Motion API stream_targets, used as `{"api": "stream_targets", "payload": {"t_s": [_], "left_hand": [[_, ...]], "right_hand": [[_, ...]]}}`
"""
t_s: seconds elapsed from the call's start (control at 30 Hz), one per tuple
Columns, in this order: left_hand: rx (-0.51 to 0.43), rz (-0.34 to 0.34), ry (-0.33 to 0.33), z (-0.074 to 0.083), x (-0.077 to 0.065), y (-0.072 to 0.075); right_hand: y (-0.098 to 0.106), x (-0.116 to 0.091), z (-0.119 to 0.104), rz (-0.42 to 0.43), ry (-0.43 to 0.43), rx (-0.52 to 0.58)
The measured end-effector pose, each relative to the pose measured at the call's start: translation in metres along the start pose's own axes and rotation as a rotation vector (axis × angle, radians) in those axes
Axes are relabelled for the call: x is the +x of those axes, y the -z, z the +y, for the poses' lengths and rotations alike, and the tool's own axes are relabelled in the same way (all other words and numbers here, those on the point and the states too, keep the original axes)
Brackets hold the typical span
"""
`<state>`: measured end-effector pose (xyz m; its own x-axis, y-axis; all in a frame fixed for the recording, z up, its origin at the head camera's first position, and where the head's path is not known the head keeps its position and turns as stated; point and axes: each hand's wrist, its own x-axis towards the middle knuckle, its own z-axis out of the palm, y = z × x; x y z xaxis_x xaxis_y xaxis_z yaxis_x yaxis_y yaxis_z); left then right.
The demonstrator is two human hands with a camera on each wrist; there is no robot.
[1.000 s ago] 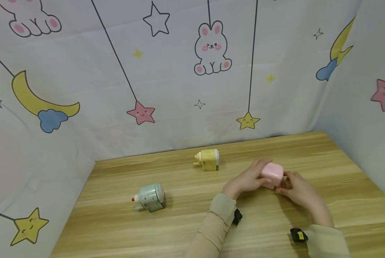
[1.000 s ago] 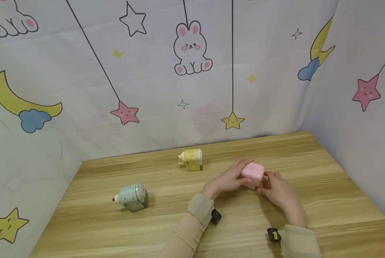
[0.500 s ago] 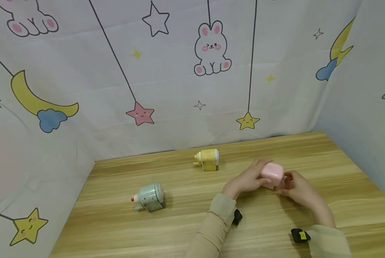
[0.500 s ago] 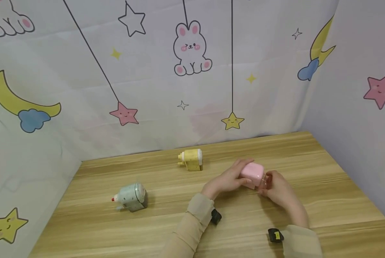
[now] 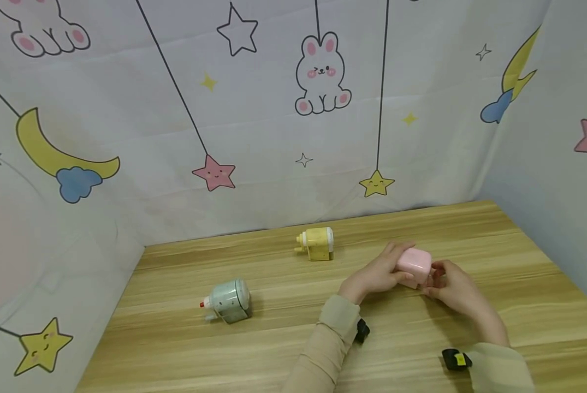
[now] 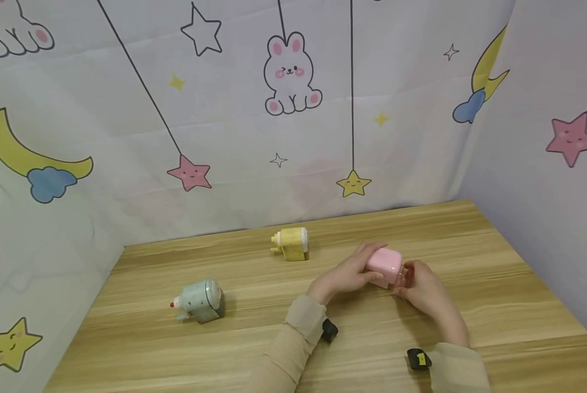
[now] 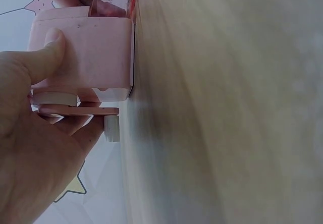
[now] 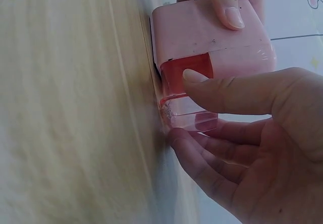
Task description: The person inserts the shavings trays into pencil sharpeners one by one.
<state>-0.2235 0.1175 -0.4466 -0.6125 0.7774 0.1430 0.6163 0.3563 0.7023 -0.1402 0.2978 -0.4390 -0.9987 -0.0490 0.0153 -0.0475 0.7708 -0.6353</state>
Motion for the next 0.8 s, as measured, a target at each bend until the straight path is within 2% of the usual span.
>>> {"api": "stream_targets", "payload": {"t_s": [0.8], "left_hand": [[0.0,0.006,0.018,-0.0014,-0.0011,-0.0013]], "right_hand": [[-0.0045,0.0022,-0.0058,0.029,0.045,-0.011]]}}
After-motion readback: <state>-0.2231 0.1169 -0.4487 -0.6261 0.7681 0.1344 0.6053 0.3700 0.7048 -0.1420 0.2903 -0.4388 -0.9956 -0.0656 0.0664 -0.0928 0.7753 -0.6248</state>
